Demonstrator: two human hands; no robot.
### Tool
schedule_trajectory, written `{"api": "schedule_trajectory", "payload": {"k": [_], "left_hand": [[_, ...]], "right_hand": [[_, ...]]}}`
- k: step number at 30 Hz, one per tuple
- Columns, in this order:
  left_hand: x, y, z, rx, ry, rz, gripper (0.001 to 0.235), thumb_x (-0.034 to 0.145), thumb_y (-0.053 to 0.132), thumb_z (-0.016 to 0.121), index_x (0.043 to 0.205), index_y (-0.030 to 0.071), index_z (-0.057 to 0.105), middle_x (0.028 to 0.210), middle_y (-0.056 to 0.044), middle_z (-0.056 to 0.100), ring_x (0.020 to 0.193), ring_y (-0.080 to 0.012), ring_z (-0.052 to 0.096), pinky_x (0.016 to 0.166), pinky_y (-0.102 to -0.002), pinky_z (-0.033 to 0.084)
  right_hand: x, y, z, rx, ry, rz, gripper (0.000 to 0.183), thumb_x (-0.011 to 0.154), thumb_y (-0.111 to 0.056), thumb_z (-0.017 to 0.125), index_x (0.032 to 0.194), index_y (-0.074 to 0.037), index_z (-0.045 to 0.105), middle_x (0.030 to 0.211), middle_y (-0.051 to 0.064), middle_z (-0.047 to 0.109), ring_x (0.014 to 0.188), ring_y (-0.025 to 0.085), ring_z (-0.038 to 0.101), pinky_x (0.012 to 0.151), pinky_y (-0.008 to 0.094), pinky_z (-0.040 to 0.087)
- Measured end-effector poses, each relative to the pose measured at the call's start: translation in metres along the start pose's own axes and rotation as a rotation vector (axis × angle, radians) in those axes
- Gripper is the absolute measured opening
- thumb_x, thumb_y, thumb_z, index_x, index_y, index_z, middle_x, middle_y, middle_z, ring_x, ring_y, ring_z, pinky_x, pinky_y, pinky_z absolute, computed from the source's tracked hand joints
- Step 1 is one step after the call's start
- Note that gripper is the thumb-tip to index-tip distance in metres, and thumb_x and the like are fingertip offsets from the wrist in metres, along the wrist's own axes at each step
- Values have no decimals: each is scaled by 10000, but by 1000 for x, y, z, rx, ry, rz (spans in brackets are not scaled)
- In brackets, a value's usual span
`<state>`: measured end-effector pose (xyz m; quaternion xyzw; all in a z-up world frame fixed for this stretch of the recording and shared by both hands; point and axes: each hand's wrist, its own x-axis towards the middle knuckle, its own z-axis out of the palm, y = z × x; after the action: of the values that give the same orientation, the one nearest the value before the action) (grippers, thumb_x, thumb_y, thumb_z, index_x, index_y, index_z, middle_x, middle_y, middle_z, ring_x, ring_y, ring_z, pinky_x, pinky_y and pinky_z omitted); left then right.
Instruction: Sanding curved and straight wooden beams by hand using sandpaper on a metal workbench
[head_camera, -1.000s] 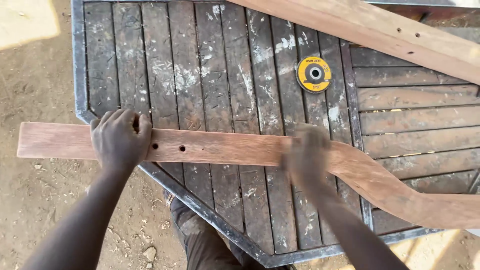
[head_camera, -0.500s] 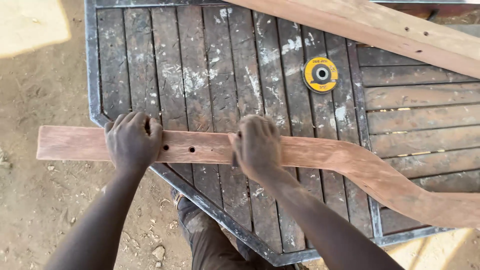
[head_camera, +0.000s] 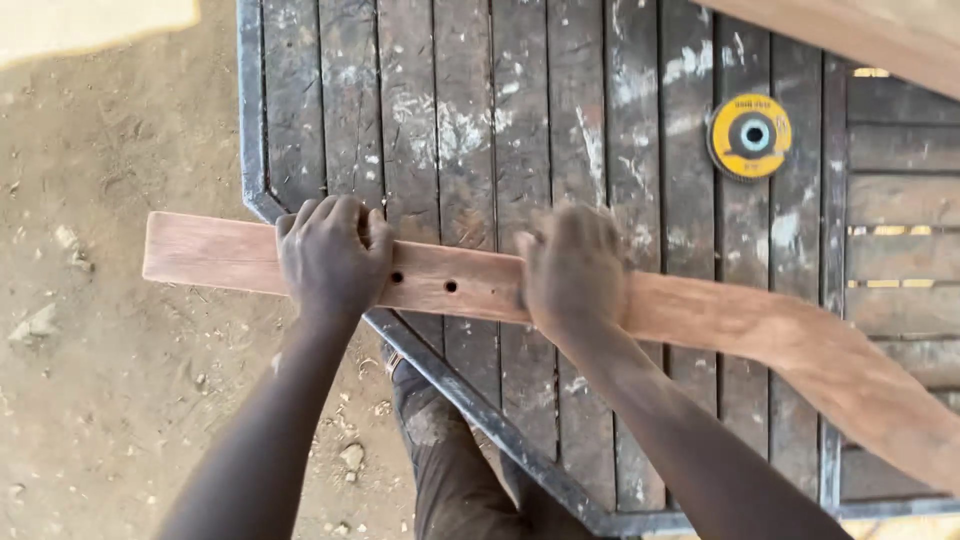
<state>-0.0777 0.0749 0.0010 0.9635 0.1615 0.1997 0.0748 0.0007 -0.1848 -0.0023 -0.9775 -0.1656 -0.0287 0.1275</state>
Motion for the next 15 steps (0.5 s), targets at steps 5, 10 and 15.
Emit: {"api": "schedule_trajectory", "payload": {"k": [5, 10, 15], "left_hand": [[-2, 0, -3, -47, -77, -19, 198, 914, 305, 668, 853, 118, 694, 776, -86, 659, 876, -295, 685, 762, -425, 553], [-1, -1, -6, -22, -84, -11, 181, 935, 300, 660, 853, 138, 666, 781, -75, 649, 891, -280, 680, 775, -406, 544], [0, 11, -8, -6, -84, -22, 154, 894, 276, 690, 816, 144, 678, 747, -81, 652, 840, -288, 681, 754, -410, 535]], "right_hand": [[0, 21, 10, 128, 194, -357, 278, 952, -345, 666, 923, -87, 566, 981, 155, 607, 1094, 363, 594, 1053, 507, 368], [-36, 166, -39, 92, 204, 159, 197, 980, -254, 730, 1034, -107, 612, 904, 158, 639, 910, 378, 664, 895, 523, 473], [-40, 169, -21, -234, 250, 215, 220, 1037, -298, 668, 1118, -117, 573, 981, 160, 616, 905, 415, 643, 825, 531, 490]]}}
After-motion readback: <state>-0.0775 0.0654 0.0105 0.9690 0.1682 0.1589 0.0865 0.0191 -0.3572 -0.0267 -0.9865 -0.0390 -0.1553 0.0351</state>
